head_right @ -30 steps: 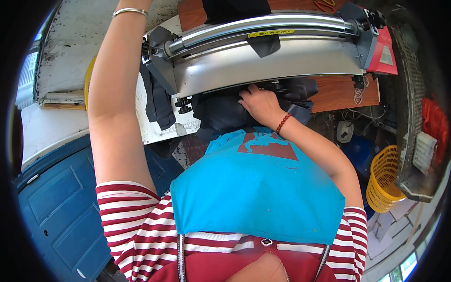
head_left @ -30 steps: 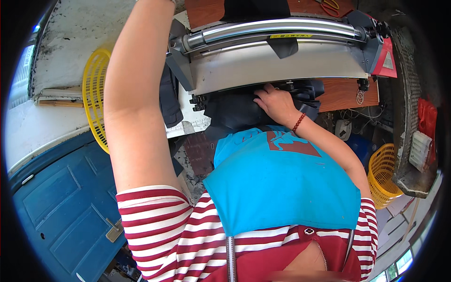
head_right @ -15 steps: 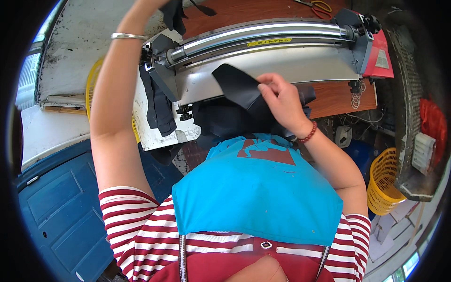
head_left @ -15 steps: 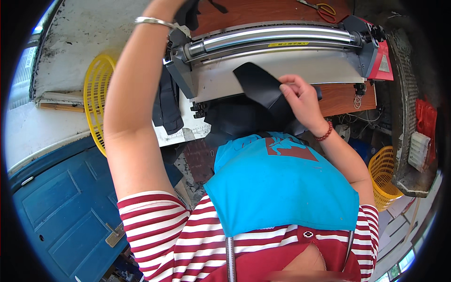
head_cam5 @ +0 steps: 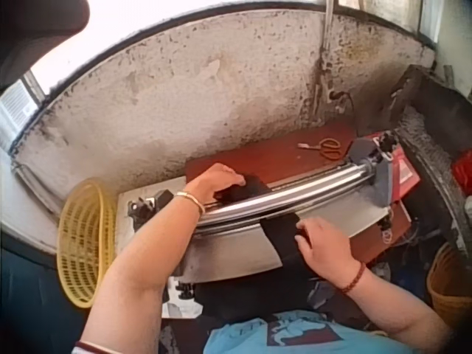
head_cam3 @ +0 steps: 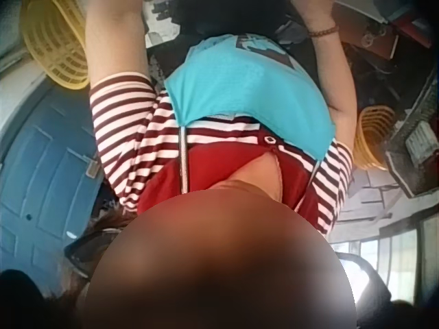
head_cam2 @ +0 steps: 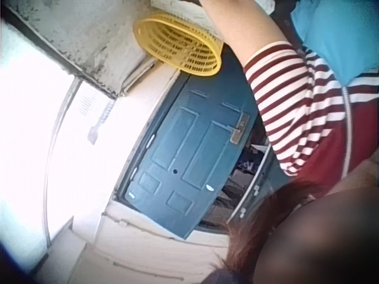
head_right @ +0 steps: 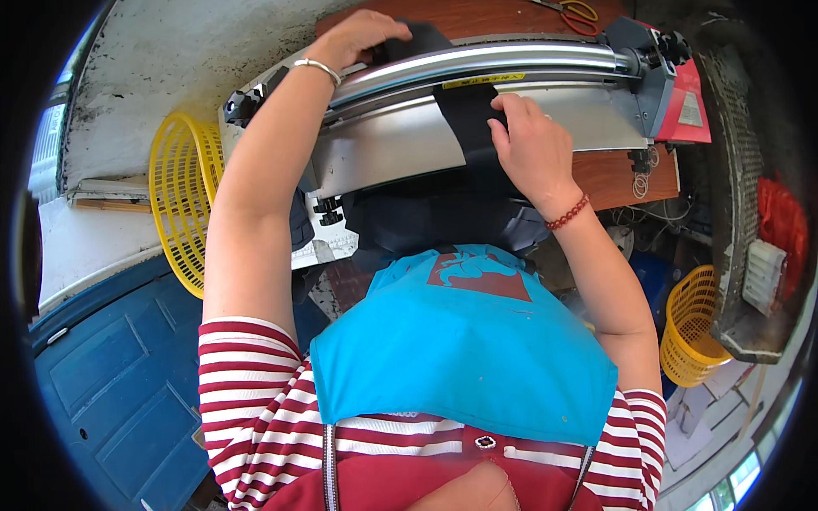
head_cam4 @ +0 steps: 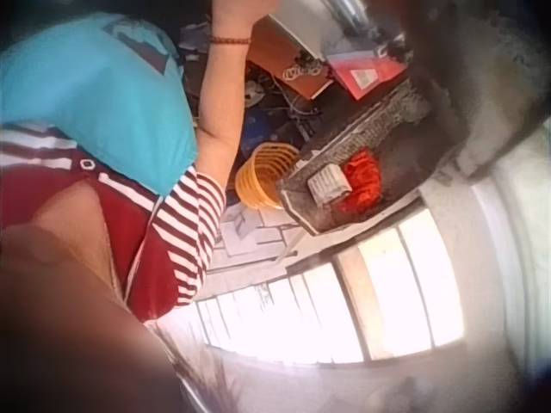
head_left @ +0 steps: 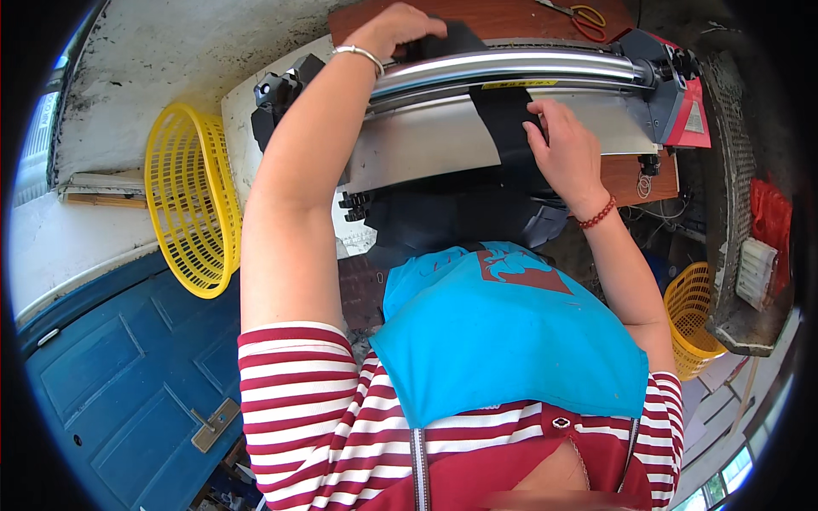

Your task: Skiving the edges of leather shoe components using a machine to thin the material for stitching.

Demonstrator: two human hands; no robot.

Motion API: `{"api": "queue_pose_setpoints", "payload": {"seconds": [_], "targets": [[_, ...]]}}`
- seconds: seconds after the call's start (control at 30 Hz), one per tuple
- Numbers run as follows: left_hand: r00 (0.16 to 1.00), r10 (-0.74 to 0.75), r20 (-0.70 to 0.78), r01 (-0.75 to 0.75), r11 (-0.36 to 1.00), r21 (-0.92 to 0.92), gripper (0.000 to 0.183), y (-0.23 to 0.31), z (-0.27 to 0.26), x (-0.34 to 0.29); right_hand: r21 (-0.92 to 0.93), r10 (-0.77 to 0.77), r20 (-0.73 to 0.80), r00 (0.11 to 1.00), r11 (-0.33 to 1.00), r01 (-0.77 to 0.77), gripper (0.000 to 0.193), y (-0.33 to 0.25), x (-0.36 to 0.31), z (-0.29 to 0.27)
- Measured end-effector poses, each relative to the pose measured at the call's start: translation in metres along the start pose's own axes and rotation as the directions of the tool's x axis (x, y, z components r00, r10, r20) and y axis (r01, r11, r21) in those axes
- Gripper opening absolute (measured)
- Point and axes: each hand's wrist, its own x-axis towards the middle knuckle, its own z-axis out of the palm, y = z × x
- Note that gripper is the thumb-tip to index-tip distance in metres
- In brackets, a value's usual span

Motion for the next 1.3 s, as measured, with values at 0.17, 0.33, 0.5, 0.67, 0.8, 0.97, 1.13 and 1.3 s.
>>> {"api": "queue_pose_setpoints", "payload": {"seconds": [0.17, 0.33, 0.5, 0.67, 0.8, 0.97, 1.13, 1.3], "targets": [[0.998, 0.038, -0.044, -0.055, 0.849, -0.525, 0.004, 0.014, -0.051, 0.012, 0.274, -0.41, 0.087, 0.908, 0.886, 0.374, 0.015, -0.014, -0.044, 0.008], [0.985, 0.13, -0.11, -0.17, 0.725, -0.668, 0.01, 0.048, -0.098, -0.021, 0.284, -0.434, 0.313, 0.845, 0.891, 0.353, 0.027, -0.015, -0.079, 0.072], [0.939, 0.23, -0.256, -0.341, 0.712, -0.613, 0.014, 0.063, -0.145, -0.058, 0.184, -0.418, 0.341, 0.842, 0.908, 0.376, 0.031, -0.016, -0.076, 0.094], [0.894, 0.33, -0.302, -0.445, 0.732, -0.516, 0.029, 0.056, -0.193, -0.083, 0.215, -0.474, 0.269, 0.838, 0.878, 0.428, 0.031, -0.025, -0.078, 0.097], [0.819, 0.348, -0.456, -0.509, 0.807, -0.299, 0.08, 0.053, -0.22, -0.107, 0.154, -0.476, 0.25, 0.843, 0.879, 0.451, 0.032, -0.026, -0.08, 0.099], [0.725, 0.427, -0.541, -0.532, 0.845, -0.046, 0.059, 0.026, -0.241, -0.158, 0.122, -0.515, 0.208, 0.832, 0.857, 0.5, 0.033, -0.032, -0.082, 0.097], [0.695, 0.408, -0.592, -0.28, 0.912, 0.299, 0.032, -0.1, -0.242, -0.186, 0.105, -0.529, 0.2, 0.824, 0.848, 0.519, 0.032, -0.032, -0.08, 0.097], [0.874, 0.225, -0.432, -0.088, 0.946, 0.313, 0.035, -0.234, -0.122, -0.238, 0.1, -0.539, 0.193, 0.82, 0.842, 0.53, 0.027, -0.026, -0.08, 0.099]]}}
